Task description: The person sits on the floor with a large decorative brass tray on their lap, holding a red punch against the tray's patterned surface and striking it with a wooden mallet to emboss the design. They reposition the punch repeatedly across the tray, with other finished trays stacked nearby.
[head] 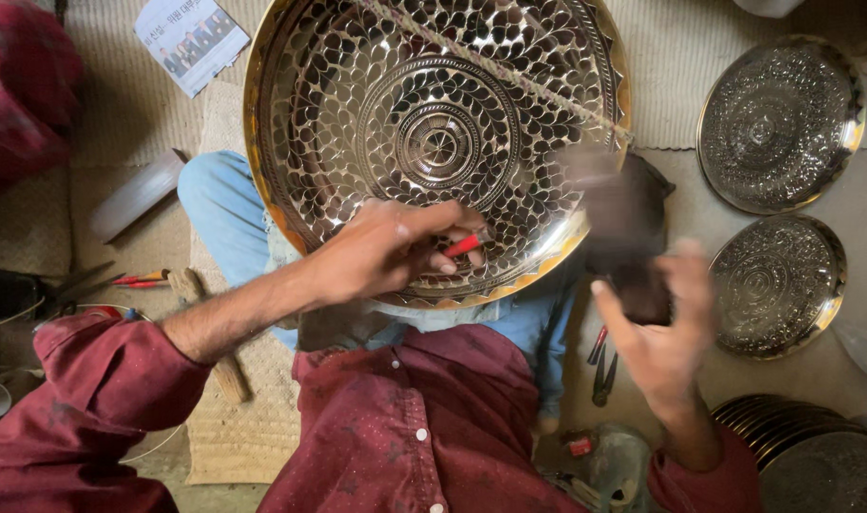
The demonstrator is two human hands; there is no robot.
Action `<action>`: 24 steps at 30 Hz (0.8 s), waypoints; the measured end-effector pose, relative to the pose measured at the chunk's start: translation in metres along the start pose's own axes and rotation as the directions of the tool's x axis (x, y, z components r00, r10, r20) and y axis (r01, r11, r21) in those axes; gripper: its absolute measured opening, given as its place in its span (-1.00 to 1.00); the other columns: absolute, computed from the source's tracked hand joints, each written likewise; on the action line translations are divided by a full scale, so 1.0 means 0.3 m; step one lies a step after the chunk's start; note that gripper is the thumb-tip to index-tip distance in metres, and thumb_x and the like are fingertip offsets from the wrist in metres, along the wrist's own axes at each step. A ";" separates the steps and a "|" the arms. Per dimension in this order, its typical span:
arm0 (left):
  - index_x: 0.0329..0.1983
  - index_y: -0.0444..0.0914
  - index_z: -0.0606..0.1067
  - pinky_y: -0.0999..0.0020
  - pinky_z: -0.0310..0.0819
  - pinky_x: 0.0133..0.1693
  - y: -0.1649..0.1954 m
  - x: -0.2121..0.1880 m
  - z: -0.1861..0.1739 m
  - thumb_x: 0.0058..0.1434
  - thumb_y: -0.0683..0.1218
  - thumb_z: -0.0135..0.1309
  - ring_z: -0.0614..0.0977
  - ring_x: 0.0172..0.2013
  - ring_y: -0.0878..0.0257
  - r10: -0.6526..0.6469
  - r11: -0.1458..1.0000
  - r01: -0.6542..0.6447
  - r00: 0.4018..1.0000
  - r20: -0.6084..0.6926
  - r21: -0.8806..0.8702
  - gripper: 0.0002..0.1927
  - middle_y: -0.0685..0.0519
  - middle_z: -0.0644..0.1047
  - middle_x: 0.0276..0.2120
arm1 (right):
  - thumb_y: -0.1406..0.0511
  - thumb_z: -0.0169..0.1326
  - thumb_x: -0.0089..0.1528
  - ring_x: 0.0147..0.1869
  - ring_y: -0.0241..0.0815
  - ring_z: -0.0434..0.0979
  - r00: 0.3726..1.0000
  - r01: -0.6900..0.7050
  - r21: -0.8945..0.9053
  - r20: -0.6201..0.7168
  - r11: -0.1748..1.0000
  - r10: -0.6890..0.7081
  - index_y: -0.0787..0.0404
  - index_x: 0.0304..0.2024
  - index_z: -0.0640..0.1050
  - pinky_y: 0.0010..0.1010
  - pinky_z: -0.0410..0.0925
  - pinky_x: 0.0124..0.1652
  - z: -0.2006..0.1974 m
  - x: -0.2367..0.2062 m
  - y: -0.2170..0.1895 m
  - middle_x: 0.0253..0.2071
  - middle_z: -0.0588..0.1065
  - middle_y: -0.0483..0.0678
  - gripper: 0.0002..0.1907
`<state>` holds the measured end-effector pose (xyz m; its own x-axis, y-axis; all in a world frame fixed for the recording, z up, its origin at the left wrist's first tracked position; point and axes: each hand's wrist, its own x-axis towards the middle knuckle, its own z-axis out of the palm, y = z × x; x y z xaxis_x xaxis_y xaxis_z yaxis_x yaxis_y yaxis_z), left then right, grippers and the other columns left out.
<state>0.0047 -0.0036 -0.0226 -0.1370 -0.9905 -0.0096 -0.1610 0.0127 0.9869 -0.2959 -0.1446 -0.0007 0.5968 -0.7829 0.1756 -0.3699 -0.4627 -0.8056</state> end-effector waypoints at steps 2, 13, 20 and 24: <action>0.26 -0.27 0.37 0.54 0.69 -0.39 0.000 0.003 -0.003 0.18 -0.43 -0.10 0.79 -0.20 0.29 0.011 1.000 -0.011 1.000 0.001 -0.003 -0.45 0.03 0.67 0.03 | 0.38 0.27 0.17 -0.22 -0.21 0.59 0.994 -0.093 0.246 -0.037 0.965 0.106 0.25 0.33 0.15 -0.42 0.52 -0.17 -0.004 0.001 -0.008 -0.21 0.53 -0.02 -0.23; 0.28 -0.25 0.38 0.53 0.57 -0.49 0.024 0.001 -0.013 0.17 -0.41 -0.10 0.77 -0.25 0.35 -0.081 0.996 0.081 0.996 0.023 -0.026 -0.42 0.07 0.69 0.00 | 0.45 0.28 0.10 -0.19 0.06 0.66 0.969 -0.013 -0.348 0.226 0.937 0.098 0.23 0.04 0.49 -0.19 0.47 -0.14 0.014 -0.001 -0.016 -0.23 0.57 0.11 -0.54; 0.17 -0.26 0.40 0.56 0.59 -0.46 0.010 -0.008 -0.012 0.11 -0.44 -0.04 0.79 -0.14 0.36 0.009 0.999 -0.010 1.000 0.010 0.053 -0.46 0.07 0.68 0.06 | 0.47 0.23 0.06 -0.07 0.14 0.65 0.965 -0.021 -0.306 0.243 0.952 0.099 0.28 0.35 0.35 -0.16 0.47 -0.09 0.025 0.003 -0.033 -0.10 0.57 0.22 -0.23; 0.24 -0.23 0.34 0.49 0.61 -0.45 0.001 -0.011 -0.011 0.08 -0.44 -0.04 0.79 -0.20 0.33 -0.015 0.998 0.014 1.000 0.010 0.054 -0.38 0.04 0.67 0.04 | 0.46 0.24 0.05 -0.06 0.10 0.66 0.954 -0.071 -0.298 0.259 0.952 0.152 0.26 0.30 0.38 -0.19 0.48 -0.06 0.029 -0.004 -0.022 -0.10 0.57 0.19 -0.26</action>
<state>0.0083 -0.0007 -0.0218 -0.1446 -0.9892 -0.0258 -0.2151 0.0060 0.9766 -0.2880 -0.1369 -0.0004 0.6976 -0.7092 -0.1018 -0.6067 -0.5091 -0.6105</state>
